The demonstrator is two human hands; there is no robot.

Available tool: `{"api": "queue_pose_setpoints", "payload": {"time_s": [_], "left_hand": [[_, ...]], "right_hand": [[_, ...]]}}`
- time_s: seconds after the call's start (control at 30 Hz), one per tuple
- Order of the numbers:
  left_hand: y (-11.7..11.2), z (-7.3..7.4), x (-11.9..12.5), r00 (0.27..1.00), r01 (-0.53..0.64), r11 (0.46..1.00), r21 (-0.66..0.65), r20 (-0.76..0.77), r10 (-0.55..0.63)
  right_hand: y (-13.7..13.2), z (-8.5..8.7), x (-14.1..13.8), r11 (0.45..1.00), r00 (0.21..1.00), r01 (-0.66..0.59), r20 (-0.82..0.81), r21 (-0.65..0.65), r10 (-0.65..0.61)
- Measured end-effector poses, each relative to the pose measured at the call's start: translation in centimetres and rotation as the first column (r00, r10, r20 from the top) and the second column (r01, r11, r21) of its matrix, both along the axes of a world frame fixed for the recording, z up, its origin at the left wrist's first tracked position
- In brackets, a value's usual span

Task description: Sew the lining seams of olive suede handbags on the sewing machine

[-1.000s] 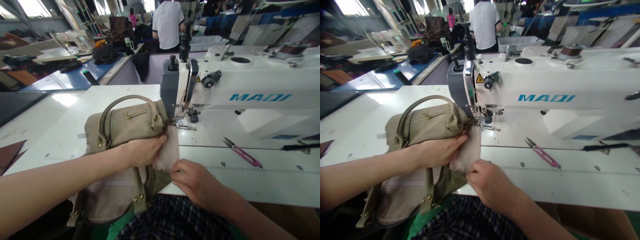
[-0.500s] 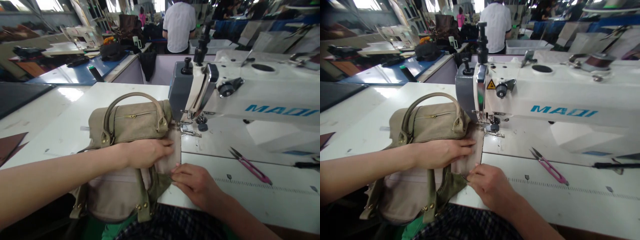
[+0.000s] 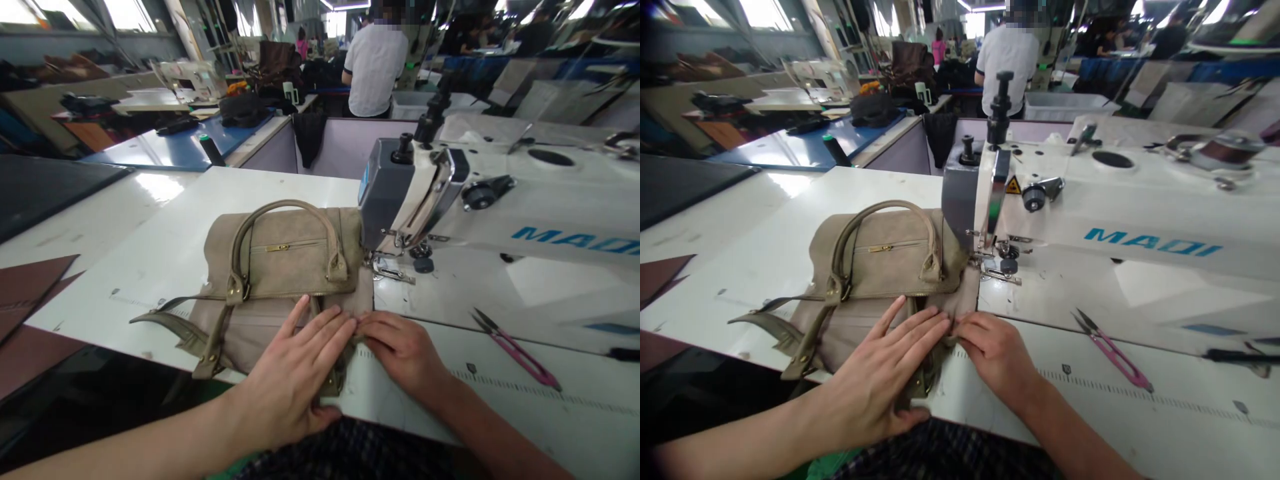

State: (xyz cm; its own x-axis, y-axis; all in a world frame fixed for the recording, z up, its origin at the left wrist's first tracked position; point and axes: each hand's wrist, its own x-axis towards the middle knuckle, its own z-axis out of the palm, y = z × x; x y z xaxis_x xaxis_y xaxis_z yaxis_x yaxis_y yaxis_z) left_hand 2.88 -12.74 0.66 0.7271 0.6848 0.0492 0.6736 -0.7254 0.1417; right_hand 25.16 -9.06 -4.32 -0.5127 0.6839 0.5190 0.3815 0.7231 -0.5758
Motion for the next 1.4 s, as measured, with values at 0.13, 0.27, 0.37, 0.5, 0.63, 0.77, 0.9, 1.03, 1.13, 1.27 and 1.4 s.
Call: {"api": "queue_pose_setpoints", "payload": {"time_s": [0.13, 0.27, 0.37, 0.5, 0.63, 0.77, 0.9, 1.03, 1.13, 1.27, 1.4], "left_hand": [[1.0, -0.5, -0.4, 0.996, -0.030, 0.999, -0.027, 0.082, 0.032], [1.3, -1.0, -0.2, 0.992, 0.122, 0.987, 0.106, -0.012, -0.122], [1.5, -1.0, -0.3, 0.959, 0.282, 0.932, 0.227, -0.100, -0.266], [3.2, 0.2, -1.5, 0.959, 0.269, 0.951, 0.155, -0.136, -0.249], [5.3, 0.7, -2.5, 0.938, 0.338, 0.941, 0.013, -0.083, -0.335], [4.7, -0.5, -1.8, 0.926, 0.378, 0.925, -0.027, 0.012, -0.378], [4.2, -1.2, -1.0, 0.945, 0.327, 0.945, -0.019, 0.041, -0.326], [5.9, -1.1, -1.3, 0.927, 0.372, 0.928, 0.029, 0.037, -0.373], [7.3, -0.8, -1.4, 0.918, 0.396, 0.918, 0.031, 0.004, -0.397], [8.6, -0.6, -0.9, 0.919, 0.394, 0.918, 0.031, -0.028, -0.394], [10.0, -1.1, -0.4, 0.920, 0.389, 0.920, 0.041, 0.041, -0.391]], "right_hand": [[-0.5, 0.2, -0.1, 0.998, 0.997, 0.040, 0.060, 0.043, -0.043], [-1.8, 0.2, -0.4, 0.993, 0.994, 0.086, 0.064, 0.076, -0.091], [-2.6, 0.0, -0.7, 0.996, 0.997, 0.044, 0.057, 0.078, -0.048], [-2.8, -0.1, -0.9, 0.991, 0.996, 0.059, 0.065, 0.121, -0.067], [-2.9, 0.2, -0.6, 0.993, 0.995, 0.048, 0.087, 0.107, -0.057], [-3.5, 0.5, 0.3, 0.995, 0.995, 0.041, 0.087, 0.092, -0.050], [-3.4, 0.7, 0.9, 0.996, 0.988, 0.043, 0.142, 0.078, -0.054], [-2.2, 0.5, 0.9, 0.996, 0.982, 0.015, 0.185, 0.086, -0.031], [-1.1, 0.3, 1.0, 0.996, 0.981, 0.000, 0.192, 0.095, -0.018], [0.4, -0.1, 1.3, 0.993, 0.974, -0.007, 0.226, 0.117, -0.020], [1.8, -0.3, 1.7, 0.991, 0.967, 0.015, 0.251, 0.135, -0.048]]}}
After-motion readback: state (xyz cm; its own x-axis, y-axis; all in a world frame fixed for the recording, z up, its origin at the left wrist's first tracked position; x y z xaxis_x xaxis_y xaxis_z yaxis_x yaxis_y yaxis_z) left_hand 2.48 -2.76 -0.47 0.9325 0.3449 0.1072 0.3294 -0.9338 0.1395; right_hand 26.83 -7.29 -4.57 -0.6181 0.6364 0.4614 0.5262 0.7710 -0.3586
